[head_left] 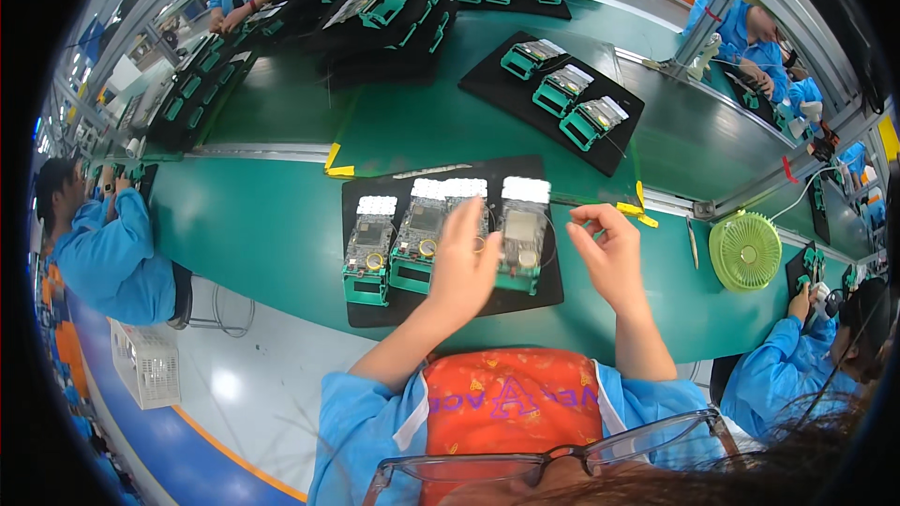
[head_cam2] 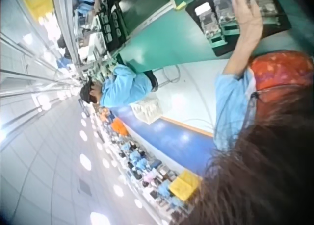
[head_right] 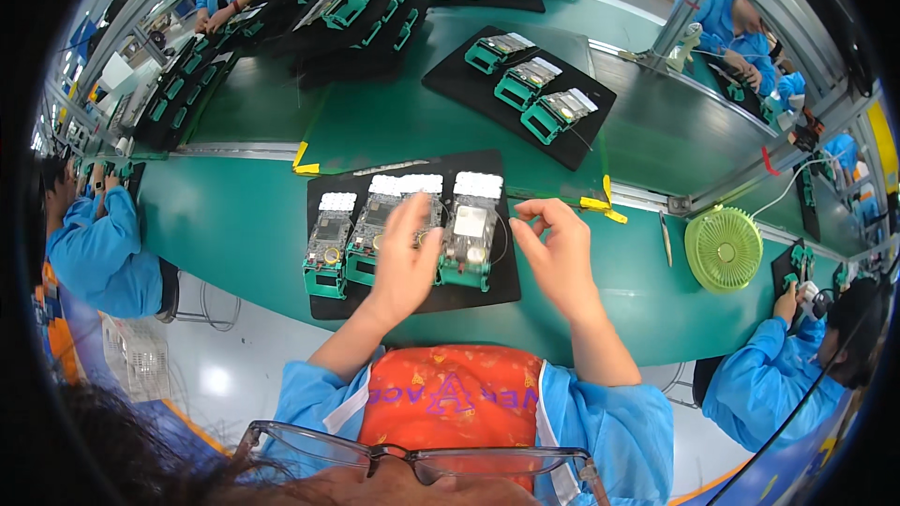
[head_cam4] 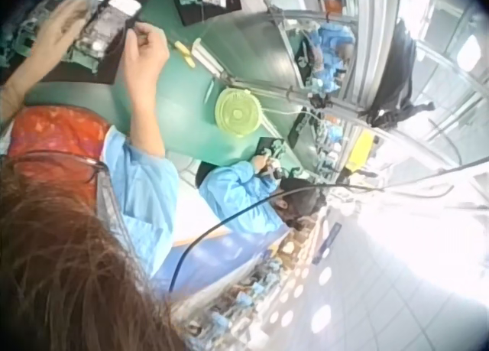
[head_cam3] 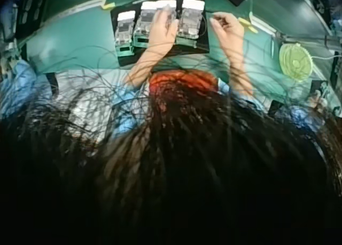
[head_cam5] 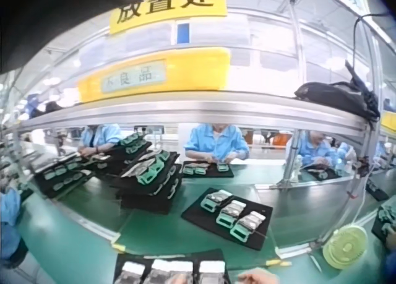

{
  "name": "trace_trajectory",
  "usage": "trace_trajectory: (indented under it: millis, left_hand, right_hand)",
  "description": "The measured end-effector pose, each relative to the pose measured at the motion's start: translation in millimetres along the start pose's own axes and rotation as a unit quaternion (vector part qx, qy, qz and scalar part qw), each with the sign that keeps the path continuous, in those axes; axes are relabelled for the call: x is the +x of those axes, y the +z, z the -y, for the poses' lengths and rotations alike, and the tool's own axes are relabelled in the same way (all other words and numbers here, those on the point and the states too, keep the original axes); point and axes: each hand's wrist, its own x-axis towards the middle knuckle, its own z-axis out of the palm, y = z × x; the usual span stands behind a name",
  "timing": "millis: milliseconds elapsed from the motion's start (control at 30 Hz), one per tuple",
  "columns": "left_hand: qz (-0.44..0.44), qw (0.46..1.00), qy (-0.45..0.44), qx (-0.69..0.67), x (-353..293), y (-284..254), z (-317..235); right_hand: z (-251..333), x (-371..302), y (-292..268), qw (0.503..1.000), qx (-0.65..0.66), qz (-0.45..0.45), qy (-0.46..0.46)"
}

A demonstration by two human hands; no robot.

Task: Assembling electronic components on an assembly line.

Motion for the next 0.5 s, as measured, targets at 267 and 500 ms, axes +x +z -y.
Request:
trace_trajectory:
  millis: [267,500]
  left_hand:
    - [-0.147,0.959,-0.098,0.221,-47,-98,45]
    - [-0.059,0.95,-0.268,0.151,-98,-107,100]
  right_hand:
    - [-89,-12,14,0.981,0.019,0.124,0.151]
    - [-102,-1,20,0.942,0.1,0.248,0.202]
